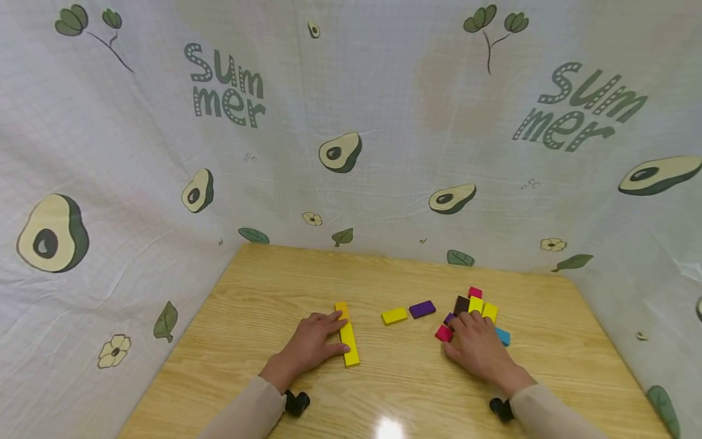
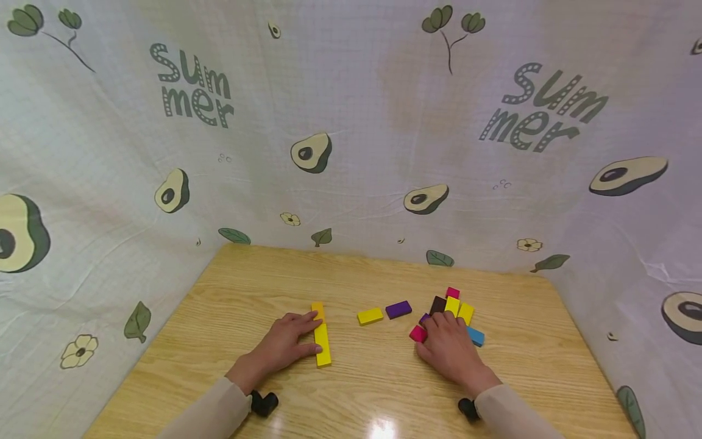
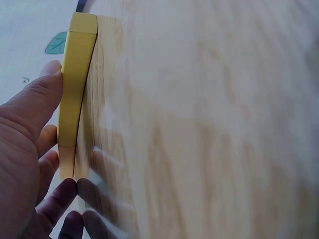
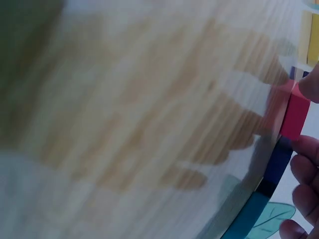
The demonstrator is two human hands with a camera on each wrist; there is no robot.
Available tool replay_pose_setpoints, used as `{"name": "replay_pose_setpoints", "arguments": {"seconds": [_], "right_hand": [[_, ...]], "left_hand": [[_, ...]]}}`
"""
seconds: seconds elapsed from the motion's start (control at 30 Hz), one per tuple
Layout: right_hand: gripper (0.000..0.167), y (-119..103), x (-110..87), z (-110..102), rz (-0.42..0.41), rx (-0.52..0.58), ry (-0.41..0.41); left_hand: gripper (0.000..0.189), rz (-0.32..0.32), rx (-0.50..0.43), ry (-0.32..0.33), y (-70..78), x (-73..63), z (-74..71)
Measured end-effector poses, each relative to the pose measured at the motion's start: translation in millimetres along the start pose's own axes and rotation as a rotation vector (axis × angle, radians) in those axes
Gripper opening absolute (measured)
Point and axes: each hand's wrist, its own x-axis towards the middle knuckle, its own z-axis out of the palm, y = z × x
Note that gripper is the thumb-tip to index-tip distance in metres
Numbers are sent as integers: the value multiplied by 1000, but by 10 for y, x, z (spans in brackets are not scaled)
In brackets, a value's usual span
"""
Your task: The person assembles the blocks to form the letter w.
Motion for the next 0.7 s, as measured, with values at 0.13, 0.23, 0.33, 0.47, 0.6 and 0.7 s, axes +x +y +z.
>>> {"name": "replay_pose_setpoints", "arguments": {"seconds": [0.13, 0.23, 0.33, 0.47, 0.6, 0.7], "right_hand": [[39, -28, -8, 18, -12, -1, 12], [32, -99, 2, 10, -21, 18, 25], [27, -212, 18, -11, -46, 40, 43], [26, -395, 45, -23, -102, 36, 71], [26, -604, 71, -16, -171, 31, 77], [25, -770, 89, -8, -215, 38, 62]], "left_hand": [[65, -3, -3, -3, -3, -1, 4], [65, -2, -6, -5, -3, 0, 5], [65, -1, -7, -4, 0, 0, 3], [65, -5, -6, -6, 6, -5, -2], [65, -7, -2, -2, 8, -9, -3], [64, -4, -2, 7, 12, -13, -6]]}}
